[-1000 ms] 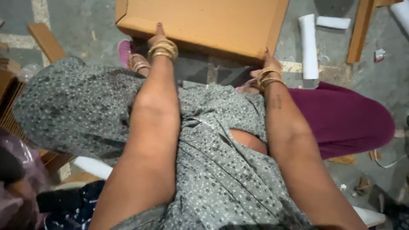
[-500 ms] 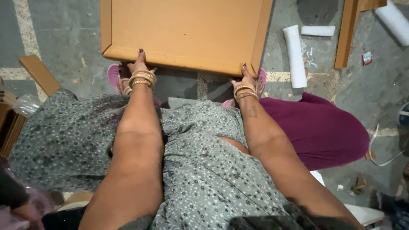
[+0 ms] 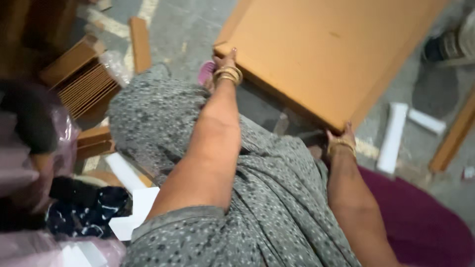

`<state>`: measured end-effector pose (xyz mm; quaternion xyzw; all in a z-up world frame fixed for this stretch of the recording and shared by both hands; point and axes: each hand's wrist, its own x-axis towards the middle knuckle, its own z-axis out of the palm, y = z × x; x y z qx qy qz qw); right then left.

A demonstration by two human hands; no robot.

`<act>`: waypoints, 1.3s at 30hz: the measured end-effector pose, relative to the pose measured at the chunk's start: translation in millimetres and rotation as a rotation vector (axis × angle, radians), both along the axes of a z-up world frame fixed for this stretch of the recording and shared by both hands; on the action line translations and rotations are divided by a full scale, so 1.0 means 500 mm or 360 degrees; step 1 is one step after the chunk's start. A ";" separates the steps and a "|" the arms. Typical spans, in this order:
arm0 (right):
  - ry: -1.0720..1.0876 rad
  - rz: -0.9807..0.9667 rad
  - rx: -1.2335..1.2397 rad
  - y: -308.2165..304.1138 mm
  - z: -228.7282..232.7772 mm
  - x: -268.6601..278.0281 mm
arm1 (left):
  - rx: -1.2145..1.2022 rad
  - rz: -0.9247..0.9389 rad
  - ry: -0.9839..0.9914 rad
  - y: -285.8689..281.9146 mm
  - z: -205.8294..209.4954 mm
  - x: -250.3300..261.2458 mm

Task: The person sits on the floor and applies glue to a large wooden board and several smaller wooden strips using a white foam roller. The person dips the roller into a bucket of liquid and rolls it along the edges and surfaces of the wood pieces.

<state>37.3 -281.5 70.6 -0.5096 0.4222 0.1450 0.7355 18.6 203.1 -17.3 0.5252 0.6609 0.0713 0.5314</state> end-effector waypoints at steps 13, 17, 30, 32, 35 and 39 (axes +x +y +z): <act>-0.0088 -0.0165 -0.0256 0.027 0.016 -0.013 | 0.0070 0.0369 -0.0679 -0.018 -0.066 0.009; 0.0099 -0.0378 -0.0542 0.058 0.012 -0.018 | 0.0168 -0.0025 0.0035 -0.021 -0.003 -0.007; 0.0080 -0.0224 -0.0164 0.164 -0.024 -0.002 | -0.0509 0.0235 -0.0603 -0.117 -0.071 -0.009; 0.0070 -0.0298 -0.0177 0.163 -0.023 -0.002 | -0.0530 0.0239 -0.0610 -0.118 -0.070 -0.013; 0.0143 -0.0371 -0.0181 0.162 -0.018 -0.009 | -0.0494 0.0261 -0.0495 -0.113 -0.061 -0.008; 0.0213 -0.0228 -0.0073 0.168 0.011 -0.009 | -0.0032 0.0009 -0.0267 -0.119 -0.036 -0.013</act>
